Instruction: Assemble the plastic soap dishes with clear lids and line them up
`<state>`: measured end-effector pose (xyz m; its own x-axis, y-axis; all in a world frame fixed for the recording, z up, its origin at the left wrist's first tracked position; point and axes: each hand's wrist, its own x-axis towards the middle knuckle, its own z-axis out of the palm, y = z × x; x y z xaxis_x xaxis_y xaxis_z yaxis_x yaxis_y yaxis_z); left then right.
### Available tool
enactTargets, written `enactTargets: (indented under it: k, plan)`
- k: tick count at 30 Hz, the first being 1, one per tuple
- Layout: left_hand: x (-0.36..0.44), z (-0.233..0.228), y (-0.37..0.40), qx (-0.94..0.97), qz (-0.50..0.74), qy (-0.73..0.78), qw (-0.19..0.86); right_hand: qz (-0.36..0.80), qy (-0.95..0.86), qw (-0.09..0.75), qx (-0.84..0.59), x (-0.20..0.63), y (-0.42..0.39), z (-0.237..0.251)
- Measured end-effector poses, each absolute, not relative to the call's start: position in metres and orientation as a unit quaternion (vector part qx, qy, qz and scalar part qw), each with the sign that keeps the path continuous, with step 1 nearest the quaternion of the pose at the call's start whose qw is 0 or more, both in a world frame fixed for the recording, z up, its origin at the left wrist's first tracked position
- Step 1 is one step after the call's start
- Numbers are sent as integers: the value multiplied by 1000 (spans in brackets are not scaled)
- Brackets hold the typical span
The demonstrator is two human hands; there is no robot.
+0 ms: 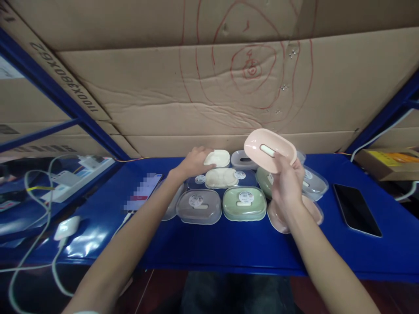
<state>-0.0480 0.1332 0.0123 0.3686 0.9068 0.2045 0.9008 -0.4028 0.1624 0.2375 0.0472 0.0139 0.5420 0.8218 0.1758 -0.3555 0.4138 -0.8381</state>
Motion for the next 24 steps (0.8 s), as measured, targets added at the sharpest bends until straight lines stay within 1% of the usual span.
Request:
enactTargets:
  k: [7, 13, 17, 24]
  plan:
    - [33, 17, 149, 880, 72, 470, 5, 351, -259, 819, -372, 246, 54, 15]
    - [93, 6, 150, 902, 41, 431, -2, 345, -259, 823, -368, 248, 55, 15]
    - [109, 0, 151, 898, 48, 437, 6, 350, -280, 812, -373, 249, 51, 17]
    - [112, -4, 169, 892, 64, 447, 34, 343, -314, 802, -374, 249, 49, 18]
